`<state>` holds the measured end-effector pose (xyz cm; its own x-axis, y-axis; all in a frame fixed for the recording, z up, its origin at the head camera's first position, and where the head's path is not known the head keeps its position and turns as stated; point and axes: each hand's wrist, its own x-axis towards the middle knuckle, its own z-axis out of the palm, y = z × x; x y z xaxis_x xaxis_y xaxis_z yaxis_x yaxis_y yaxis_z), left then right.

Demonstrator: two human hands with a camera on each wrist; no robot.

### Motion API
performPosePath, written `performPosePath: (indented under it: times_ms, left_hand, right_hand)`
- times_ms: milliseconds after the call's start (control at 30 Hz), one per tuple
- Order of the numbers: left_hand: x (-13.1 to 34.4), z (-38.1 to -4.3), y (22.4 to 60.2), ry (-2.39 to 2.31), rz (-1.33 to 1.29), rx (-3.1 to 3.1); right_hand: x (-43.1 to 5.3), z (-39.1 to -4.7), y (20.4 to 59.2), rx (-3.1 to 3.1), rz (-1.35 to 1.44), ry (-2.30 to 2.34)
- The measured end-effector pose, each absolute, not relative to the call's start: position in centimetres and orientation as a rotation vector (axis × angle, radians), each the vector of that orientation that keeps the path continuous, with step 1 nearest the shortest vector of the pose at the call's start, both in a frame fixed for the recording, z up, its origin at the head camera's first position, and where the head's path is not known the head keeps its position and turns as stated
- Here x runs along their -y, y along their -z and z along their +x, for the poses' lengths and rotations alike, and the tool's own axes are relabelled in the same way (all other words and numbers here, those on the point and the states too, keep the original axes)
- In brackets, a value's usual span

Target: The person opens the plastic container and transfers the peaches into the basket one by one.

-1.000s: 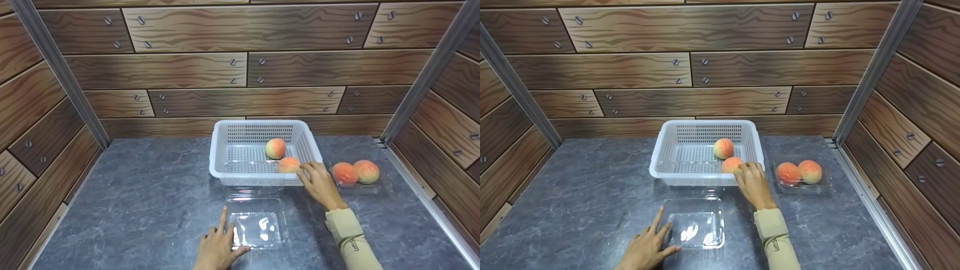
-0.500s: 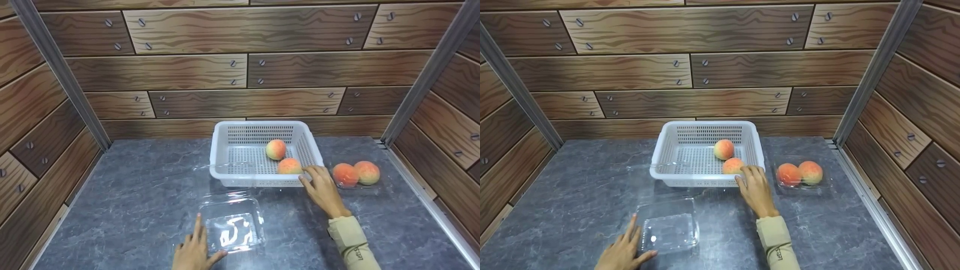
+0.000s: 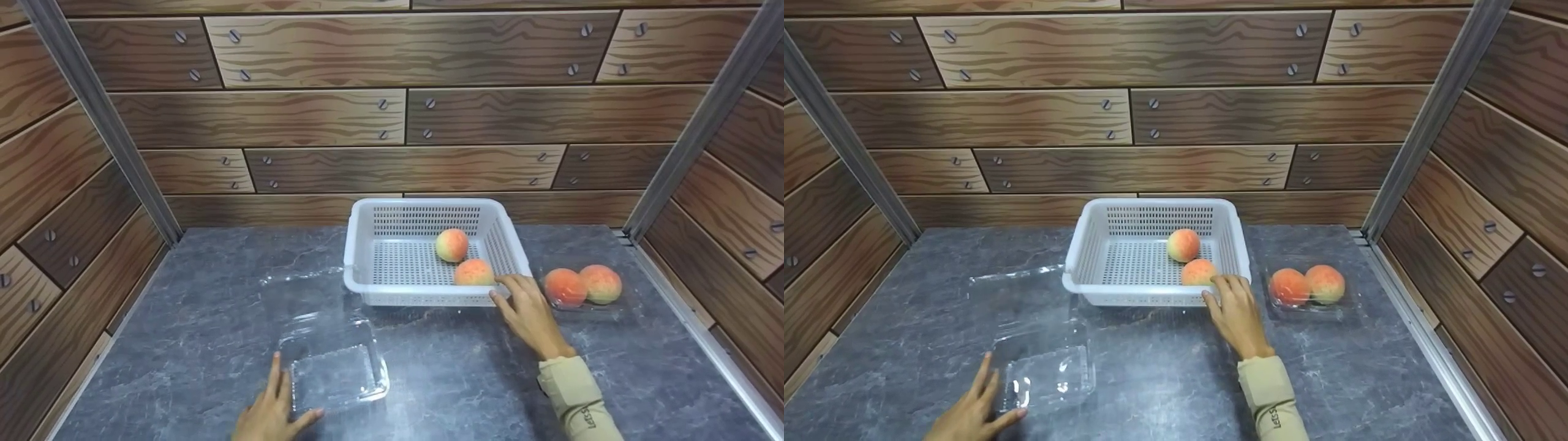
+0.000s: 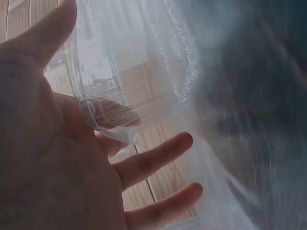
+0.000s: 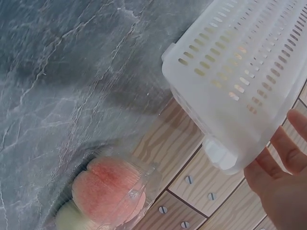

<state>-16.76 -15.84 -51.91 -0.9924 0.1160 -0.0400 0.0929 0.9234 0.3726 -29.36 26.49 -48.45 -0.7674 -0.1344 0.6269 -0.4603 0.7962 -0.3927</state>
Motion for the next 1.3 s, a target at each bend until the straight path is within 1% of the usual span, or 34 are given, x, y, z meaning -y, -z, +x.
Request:
performPosePath:
  times_ms: [333, 533, 700, 1100, 1300]
  left_hand:
    - [19.0, -17.8, 51.9, -0.659, 0.143, -3.099]
    - [21.3, -19.2, 51.7, -0.7, 0.147, -3.146]
    - [23.0, -20.7, 51.6, -0.613, 0.13, -3.185]
    - [24.4, -24.3, 51.3, -0.54, 0.057, -3.125]
    - [24.8, -25.2, 51.0, -0.541, 0.011, -3.092]
  right_hand:
    - [-26.6, -29.4, 48.3, 2.393, 0.441, -0.749]
    - [-26.6, -29.4, 48.4, 2.367, 0.458, -0.749]
    - [-26.5, -29.3, 48.5, 2.355, 0.46, -0.753]
    - [-26.6, -29.1, 48.6, 2.338, 0.466, -0.746]
    - [-26.9, -29.1, 48.6, 2.33, 0.482, -0.713]
